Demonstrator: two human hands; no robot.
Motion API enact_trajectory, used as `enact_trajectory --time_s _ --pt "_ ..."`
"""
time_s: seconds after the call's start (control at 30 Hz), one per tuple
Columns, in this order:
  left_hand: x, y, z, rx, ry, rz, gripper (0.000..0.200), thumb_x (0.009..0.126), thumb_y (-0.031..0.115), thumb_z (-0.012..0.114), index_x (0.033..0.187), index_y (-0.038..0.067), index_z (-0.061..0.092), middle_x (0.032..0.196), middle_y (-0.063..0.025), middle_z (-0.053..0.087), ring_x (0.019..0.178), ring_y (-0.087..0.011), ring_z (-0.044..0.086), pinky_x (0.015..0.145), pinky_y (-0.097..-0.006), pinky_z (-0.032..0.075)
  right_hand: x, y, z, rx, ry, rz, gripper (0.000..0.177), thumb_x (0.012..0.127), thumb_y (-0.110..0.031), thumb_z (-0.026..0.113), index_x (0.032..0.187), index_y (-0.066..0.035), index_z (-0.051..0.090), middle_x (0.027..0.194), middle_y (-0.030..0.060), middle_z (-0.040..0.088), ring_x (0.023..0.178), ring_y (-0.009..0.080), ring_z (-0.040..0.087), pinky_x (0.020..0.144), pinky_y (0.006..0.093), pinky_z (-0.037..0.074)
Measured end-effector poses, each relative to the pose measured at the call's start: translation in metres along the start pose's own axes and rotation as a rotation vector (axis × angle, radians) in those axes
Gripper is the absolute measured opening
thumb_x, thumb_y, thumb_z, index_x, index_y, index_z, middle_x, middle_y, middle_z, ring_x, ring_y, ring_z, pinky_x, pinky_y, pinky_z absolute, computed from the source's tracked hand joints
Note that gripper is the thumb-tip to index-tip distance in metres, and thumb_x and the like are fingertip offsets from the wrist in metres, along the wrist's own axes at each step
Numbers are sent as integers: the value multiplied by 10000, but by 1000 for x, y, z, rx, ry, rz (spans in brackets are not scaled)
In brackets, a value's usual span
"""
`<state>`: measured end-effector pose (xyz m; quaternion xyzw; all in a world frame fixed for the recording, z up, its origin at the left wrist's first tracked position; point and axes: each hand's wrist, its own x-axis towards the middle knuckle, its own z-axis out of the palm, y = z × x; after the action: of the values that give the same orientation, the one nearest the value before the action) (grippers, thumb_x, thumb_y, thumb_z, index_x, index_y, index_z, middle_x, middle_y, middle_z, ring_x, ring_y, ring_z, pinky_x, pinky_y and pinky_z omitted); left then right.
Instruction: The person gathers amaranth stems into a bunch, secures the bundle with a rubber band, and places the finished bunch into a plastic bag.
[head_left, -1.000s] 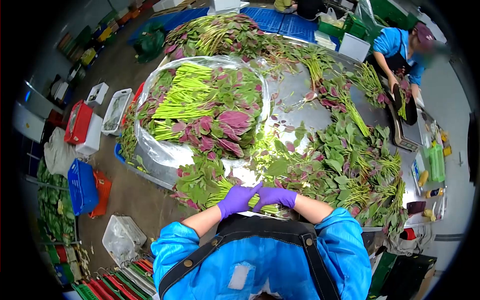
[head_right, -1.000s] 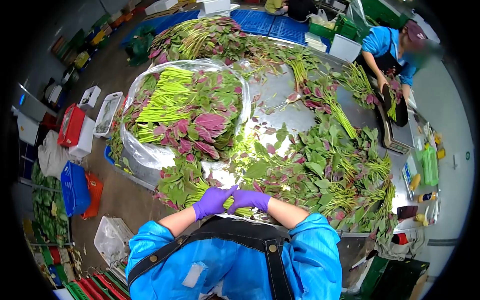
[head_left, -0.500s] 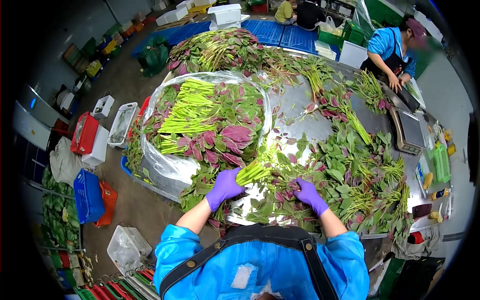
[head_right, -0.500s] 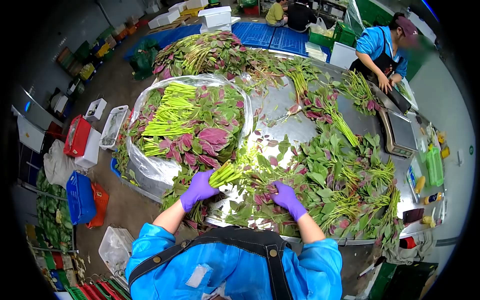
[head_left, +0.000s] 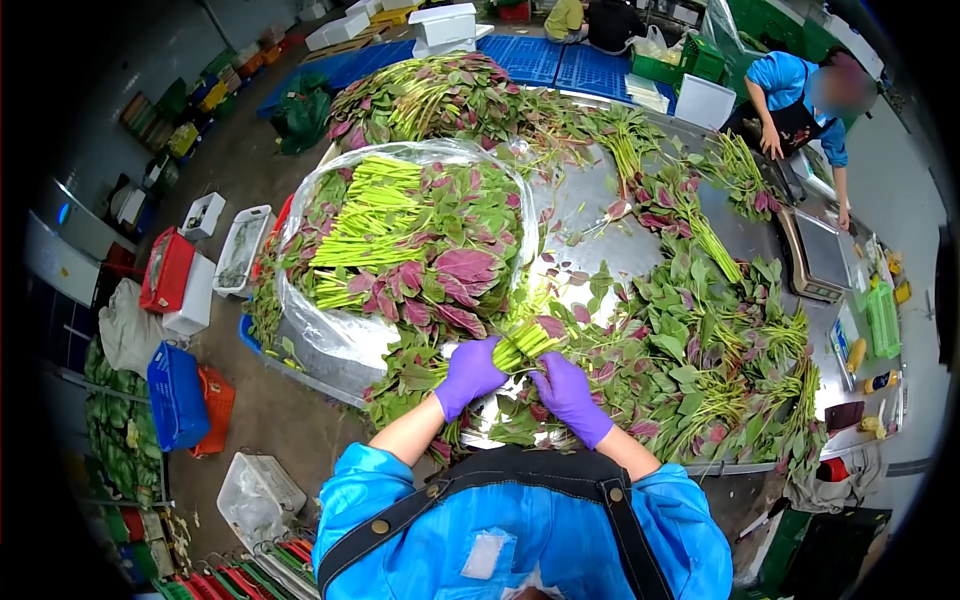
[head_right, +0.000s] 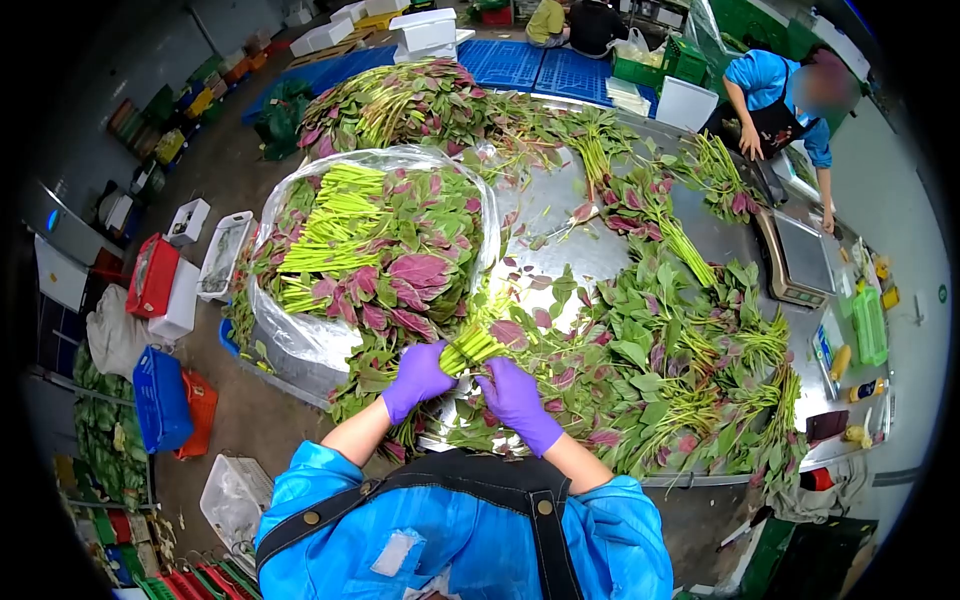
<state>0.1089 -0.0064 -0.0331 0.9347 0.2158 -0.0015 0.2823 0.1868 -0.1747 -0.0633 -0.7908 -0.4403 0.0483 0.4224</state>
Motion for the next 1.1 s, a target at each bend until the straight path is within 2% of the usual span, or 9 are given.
enact_trajectory --time_s 0.23,0.4,0.47,0.53,0.57,0.8,0.87,1.0,1.1 --pt "-20 -16 -28 -364 230 82 354 582 207 673 902 71 603 765 -136 625 717 -319 614 639 -382 485 -81 92 39 -156 -153 445 311 816 -292 557 952 -14 528 908 218 570 763 380 570 665 444 457" --pt "-27 -8 -49 -109 73 88 350 617 199 678 942 97 596 841 -142 630 760 -309 619 658 -357 491 -31 22 -39 -241 -220 110 498 799 -285 584 1198 -29 434 1115 229 501 989 364 517 850 417 418" --pt "-38 11 -24 -13 25 290 394 578 187 669 952 120 563 714 -125 606 678 -324 602 602 -416 471 2 -11 -60 86 -215 6 711 767 -246 647 1334 -38 272 1204 226 451 1075 332 492 927 387 376" --pt "-48 26 11 69 -149 374 466 596 157 654 1030 82 501 691 -154 585 660 -347 583 588 -424 456 17 -34 -62 775 -596 389 850 746 -255 688 1381 -46 162 1244 230 428 1145 302 454 988 358 320" --pt "-52 30 27 10 -131 388 497 597 171 667 1046 68 479 699 -157 580 653 -345 578 591 -423 453 15 -20 -50 607 -814 327 970 723 -293 717 1399 -55 63 1270 215 410 1169 279 434 996 348 310" --pt "-71 23 78 -54 -81 333 604 585 254 727 1070 45 435 878 -135 554 783 -310 571 680 -398 439 -7 32 -5 656 -1245 401 696 622 -189 775 1213 -14 452 1108 123 554 986 199 528 861 302 406" --pt "-65 20 77 -47 -223 320 730 575 266 743 1181 45 401 1056 -161 516 997 -327 514 804 -408 421 -3 34 -2 412 -1455 709 472 599 -160 769 1004 -7 579 957 74 613 847 184 565 768 305 448" --pt "-61 11 -14 -200 23 504 958 577 326 787 1349 77 277 1365 -175 306 1310 -324 205 1052 -424 206 27 -10 -35 -65 -1298 78 562 551 -170 762 1053 -75 527 870 128 612 770 232 608 602 328 495" --pt "-102 12 -123 -560 523 328 851 644 420 743 1300 36 359 1340 -160 360 1277 -296 295 1056 -405 196 50 -23 -74 -63 -1068 -90 495 545 -189 690 1011 -94 553 733 149 616 676 316 606 601 381 491"
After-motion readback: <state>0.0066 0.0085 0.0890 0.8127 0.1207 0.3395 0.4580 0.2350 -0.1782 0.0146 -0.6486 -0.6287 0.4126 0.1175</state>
